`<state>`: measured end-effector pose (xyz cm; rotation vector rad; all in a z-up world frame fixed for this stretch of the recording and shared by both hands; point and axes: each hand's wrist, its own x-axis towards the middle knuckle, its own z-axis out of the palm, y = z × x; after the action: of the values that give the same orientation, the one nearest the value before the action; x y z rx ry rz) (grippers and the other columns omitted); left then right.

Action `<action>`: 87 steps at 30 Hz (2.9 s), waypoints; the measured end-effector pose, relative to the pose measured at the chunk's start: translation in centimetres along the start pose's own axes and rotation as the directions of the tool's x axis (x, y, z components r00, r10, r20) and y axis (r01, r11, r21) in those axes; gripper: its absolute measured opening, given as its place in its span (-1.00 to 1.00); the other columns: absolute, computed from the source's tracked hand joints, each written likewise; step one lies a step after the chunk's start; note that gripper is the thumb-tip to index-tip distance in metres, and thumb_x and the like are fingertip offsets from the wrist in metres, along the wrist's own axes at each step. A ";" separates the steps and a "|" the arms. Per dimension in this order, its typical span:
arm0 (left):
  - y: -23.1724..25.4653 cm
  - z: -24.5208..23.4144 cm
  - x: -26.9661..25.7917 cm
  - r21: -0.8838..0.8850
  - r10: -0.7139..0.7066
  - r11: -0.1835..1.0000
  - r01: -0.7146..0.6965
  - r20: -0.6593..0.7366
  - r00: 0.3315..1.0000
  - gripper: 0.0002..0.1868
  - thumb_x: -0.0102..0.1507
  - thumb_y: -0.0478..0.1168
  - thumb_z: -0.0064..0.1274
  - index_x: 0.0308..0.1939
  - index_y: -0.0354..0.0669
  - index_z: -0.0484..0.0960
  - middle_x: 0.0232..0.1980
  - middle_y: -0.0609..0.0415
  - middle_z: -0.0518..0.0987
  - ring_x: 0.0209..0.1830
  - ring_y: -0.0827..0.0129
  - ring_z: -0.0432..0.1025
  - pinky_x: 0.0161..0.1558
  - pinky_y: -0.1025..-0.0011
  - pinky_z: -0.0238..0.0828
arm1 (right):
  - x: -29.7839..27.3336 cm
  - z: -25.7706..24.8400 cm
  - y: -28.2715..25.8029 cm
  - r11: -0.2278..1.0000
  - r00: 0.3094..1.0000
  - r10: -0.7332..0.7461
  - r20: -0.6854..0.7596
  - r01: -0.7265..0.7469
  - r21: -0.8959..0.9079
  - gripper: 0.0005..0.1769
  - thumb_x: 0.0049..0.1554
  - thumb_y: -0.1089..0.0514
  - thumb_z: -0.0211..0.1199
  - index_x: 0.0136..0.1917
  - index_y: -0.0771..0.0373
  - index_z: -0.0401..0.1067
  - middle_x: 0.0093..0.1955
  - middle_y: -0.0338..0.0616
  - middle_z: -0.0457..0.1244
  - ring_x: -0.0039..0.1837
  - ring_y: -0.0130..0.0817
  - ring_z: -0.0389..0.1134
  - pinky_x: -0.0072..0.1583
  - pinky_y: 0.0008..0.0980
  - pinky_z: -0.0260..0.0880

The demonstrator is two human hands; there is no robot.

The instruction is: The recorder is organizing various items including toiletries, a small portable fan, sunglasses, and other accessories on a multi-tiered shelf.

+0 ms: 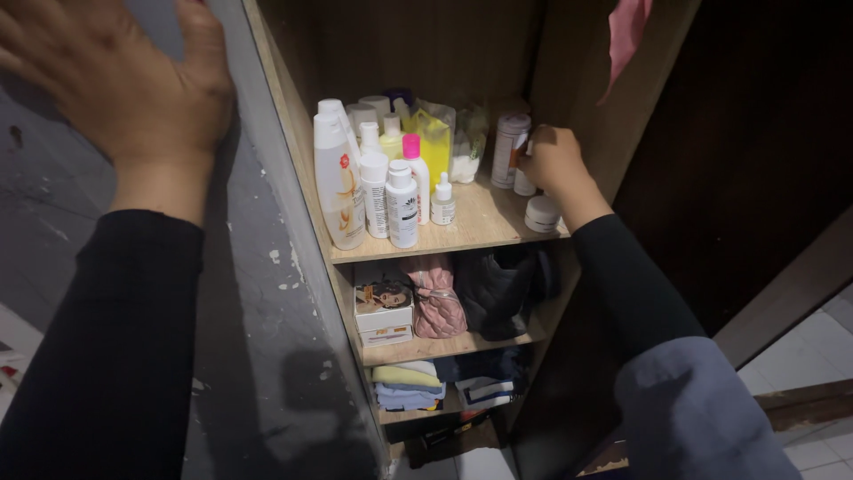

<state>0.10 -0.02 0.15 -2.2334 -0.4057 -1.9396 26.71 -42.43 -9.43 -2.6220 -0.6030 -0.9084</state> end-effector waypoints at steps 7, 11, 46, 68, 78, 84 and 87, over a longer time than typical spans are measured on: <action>1.0 -0.9 0.4 -0.032 -0.119 0.991 0.127 0.175 0.977 -0.08 0.42 0.31 -0.40 0.67 -0.25 -0.01 0.61 -0.47 -0.12 0.63 -0.42 -0.33 0.54 -0.45 -0.48 | -2.5 -3.8 -3.6 0.993 0.995 0.099 -0.020 -0.098 0.060 -0.63 0.01 0.12 0.51 -0.02 0.39 0.52 -0.07 0.20 0.39 -0.02 0.09 0.47 0.01 -0.08 0.50; 0.7 -0.5 0.0 -0.044 -0.092 0.994 0.100 0.154 0.984 -0.10 0.42 0.30 -0.37 0.64 -0.29 0.03 0.58 -0.50 -0.09 0.60 -0.43 -0.29 0.51 -0.43 -0.45 | -5.3 -7.0 -6.5 0.958 0.997 -0.060 -0.042 0.070 0.279 -0.57 0.01 0.09 0.49 0.08 0.37 0.51 -0.06 0.11 0.42 -0.04 -0.06 0.51 0.03 -0.14 0.51; -1.1 1.4 -0.5 -0.170 0.126 0.972 -0.160 -0.198 0.972 -0.58 0.54 -0.04 -0.17 0.19 -0.39 0.46 -0.06 -0.06 0.56 -0.12 0.15 0.53 -0.10 0.26 0.51 | -9.7 -5.8 -2.3 0.977 0.986 0.028 0.162 0.008 -0.214 -0.57 -0.02 0.12 0.40 0.08 0.38 0.49 0.12 0.19 0.33 0.21 0.06 0.35 0.22 -0.05 0.41; 1.9 -1.9 1.0 -0.057 -0.138 0.987 0.150 0.182 0.974 -0.06 0.51 0.43 -0.33 0.59 -0.31 -0.03 0.56 -0.49 -0.13 0.56 -0.45 -0.34 0.48 -0.42 -0.51 | -7.4 -3.7 -1.0 0.942 0.999 0.011 -0.045 -0.025 -0.335 -0.43 0.11 0.21 0.32 0.31 0.38 0.19 0.07 0.31 0.27 0.00 0.14 0.44 -0.09 -0.07 0.52; -1.7 2.5 -0.7 0.011 0.024 1.000 -0.023 -0.013 1.000 -0.17 0.45 0.18 -0.32 0.57 -0.43 0.00 0.51 -0.47 0.07 0.54 -0.28 -0.03 0.57 -0.21 -0.11 | -8.5 -0.9 0.0 0.976 0.996 0.043 -0.078 -0.058 -0.211 -0.48 0.13 0.21 0.20 0.29 0.36 0.11 0.14 0.61 0.21 -0.12 0.29 0.43 -0.13 -0.02 0.49; -2.1 2.5 -0.8 -0.033 0.127 0.991 -0.132 -0.139 0.982 -0.36 0.47 0.08 -0.29 0.45 -0.34 0.15 0.29 -0.20 0.27 0.39 0.08 0.26 0.37 0.12 0.25 | -8.0 -2.7 -0.9 0.992 1.000 0.028 0.014 -0.026 -0.123 -0.37 0.13 0.22 0.24 0.37 0.35 0.03 -0.15 0.30 0.36 -0.11 0.21 0.44 -0.12 0.05 0.46; -1.8 2.2 -0.7 0.009 0.143 0.990 -0.144 -0.168 0.975 -0.37 0.47 0.08 -0.27 0.43 -0.36 0.17 0.26 -0.21 0.27 0.38 0.09 0.25 0.37 0.13 0.23 | -7.8 -2.5 -0.4 0.996 0.998 -0.012 0.055 0.017 -0.087 -0.32 0.12 0.13 0.33 0.35 0.34 0.02 -0.14 0.31 0.35 -0.09 0.22 0.45 -0.09 0.02 0.48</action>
<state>1.58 2.27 -0.97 -2.0184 -0.2120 -2.0324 19.63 -45.33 -12.47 -2.7317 -0.6102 -0.8895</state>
